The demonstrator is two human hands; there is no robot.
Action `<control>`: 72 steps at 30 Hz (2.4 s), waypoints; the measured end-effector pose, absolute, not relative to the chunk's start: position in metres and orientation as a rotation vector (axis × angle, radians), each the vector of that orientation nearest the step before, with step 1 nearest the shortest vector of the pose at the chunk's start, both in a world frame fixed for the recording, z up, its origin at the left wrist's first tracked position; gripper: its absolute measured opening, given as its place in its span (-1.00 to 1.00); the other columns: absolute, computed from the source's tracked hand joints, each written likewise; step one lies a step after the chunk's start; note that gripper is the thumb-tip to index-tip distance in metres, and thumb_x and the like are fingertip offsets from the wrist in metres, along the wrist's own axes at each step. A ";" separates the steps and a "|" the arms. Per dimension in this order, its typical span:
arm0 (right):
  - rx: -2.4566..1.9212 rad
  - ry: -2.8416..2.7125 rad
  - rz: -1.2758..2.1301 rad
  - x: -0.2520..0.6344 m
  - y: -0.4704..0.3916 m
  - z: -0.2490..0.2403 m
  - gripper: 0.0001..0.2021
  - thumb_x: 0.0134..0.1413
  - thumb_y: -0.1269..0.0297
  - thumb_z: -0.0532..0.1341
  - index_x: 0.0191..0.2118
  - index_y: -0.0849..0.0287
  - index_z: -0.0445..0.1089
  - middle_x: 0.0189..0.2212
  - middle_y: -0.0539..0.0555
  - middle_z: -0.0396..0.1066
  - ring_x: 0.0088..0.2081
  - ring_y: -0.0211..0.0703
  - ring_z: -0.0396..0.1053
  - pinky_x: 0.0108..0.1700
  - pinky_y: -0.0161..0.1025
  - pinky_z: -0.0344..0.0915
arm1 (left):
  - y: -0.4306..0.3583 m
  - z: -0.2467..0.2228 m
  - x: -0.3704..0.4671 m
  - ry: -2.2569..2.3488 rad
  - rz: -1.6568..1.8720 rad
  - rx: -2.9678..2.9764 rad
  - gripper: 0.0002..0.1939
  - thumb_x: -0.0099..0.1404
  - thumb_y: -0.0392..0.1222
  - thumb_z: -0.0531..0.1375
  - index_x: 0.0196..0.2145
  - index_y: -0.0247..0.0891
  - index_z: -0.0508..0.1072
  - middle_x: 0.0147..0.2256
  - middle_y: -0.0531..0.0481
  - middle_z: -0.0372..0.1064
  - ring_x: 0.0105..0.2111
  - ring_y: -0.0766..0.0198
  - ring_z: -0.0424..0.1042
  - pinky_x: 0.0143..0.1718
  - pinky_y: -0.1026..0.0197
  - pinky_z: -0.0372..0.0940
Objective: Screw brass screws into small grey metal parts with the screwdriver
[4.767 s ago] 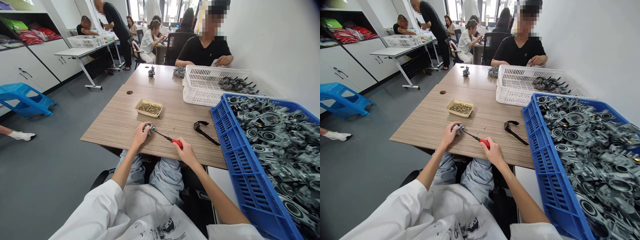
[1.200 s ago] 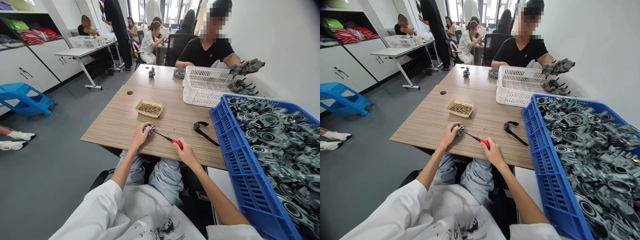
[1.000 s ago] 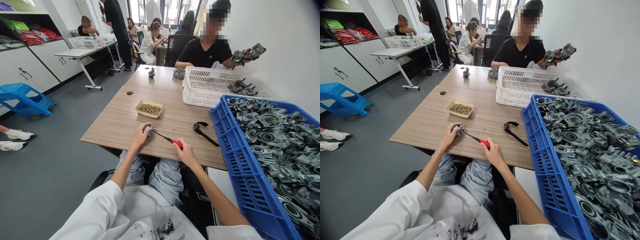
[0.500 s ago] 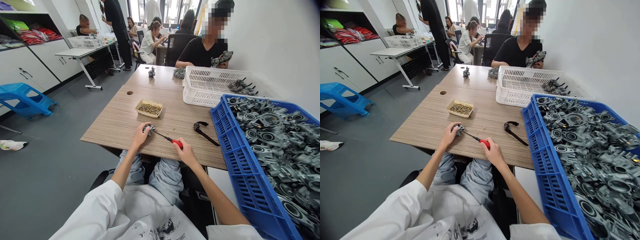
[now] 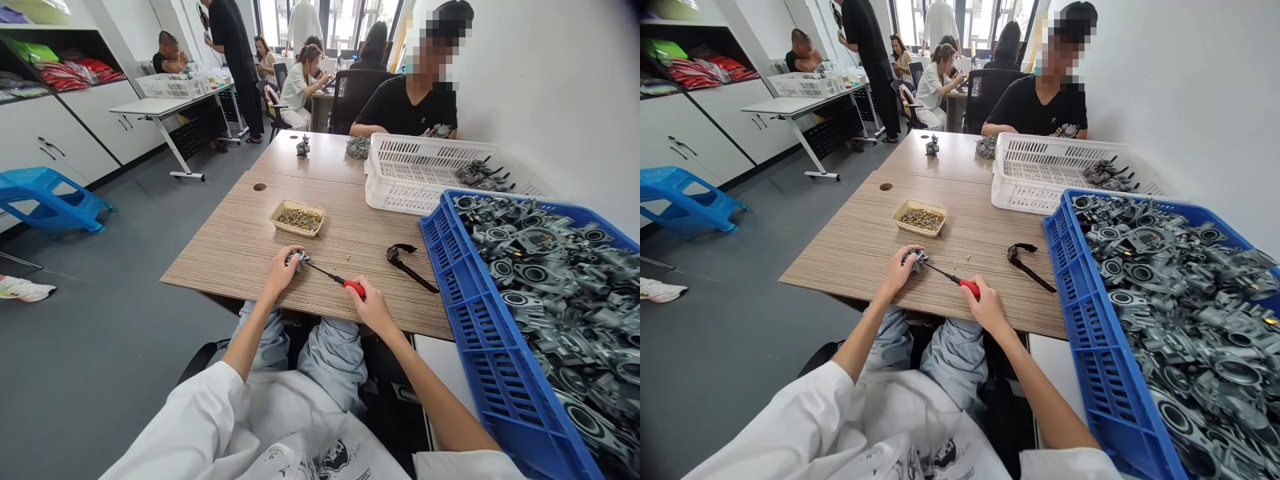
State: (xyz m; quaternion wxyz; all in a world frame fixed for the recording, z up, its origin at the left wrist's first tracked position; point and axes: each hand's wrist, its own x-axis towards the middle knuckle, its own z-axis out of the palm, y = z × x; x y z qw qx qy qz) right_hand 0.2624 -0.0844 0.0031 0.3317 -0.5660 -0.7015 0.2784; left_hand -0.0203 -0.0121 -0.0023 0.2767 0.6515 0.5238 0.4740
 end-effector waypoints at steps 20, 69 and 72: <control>-1.468 -1.832 0.742 0.263 -0.084 0.004 -0.67 0.39 -0.09 0.12 -0.24 0.08 0.34 -0.46 -0.03 0.37 -0.44 -0.12 0.32 -0.32 -0.24 0.15 | -0.012 -0.003 -0.021 1.408 1.263 1.742 -0.65 0.46 -0.10 0.07 0.01 -0.22 0.58 -0.03 -0.11 0.56 0.01 0.08 0.50 0.16 0.03 0.33; -1.485 -1.831 0.751 0.263 -0.084 0.002 -0.66 0.40 -0.10 0.11 -0.23 0.07 0.33 -0.47 -0.04 0.35 -0.46 -0.13 0.29 -0.33 -0.24 0.12 | -0.012 -0.003 -0.020 1.409 1.271 1.730 -0.66 0.45 -0.10 0.08 0.00 -0.21 0.58 -0.01 -0.11 0.56 0.04 0.07 0.51 0.18 0.01 0.33; -1.483 -1.833 0.750 0.263 -0.084 0.002 -0.66 0.40 -0.11 0.11 -0.23 0.06 0.33 -0.48 -0.04 0.35 -0.46 -0.12 0.29 -0.34 -0.23 0.13 | -0.012 -0.003 -0.020 1.418 1.271 1.731 -0.67 0.45 -0.12 0.08 0.00 -0.21 0.58 -0.02 -0.11 0.56 0.04 0.07 0.51 0.19 0.02 0.34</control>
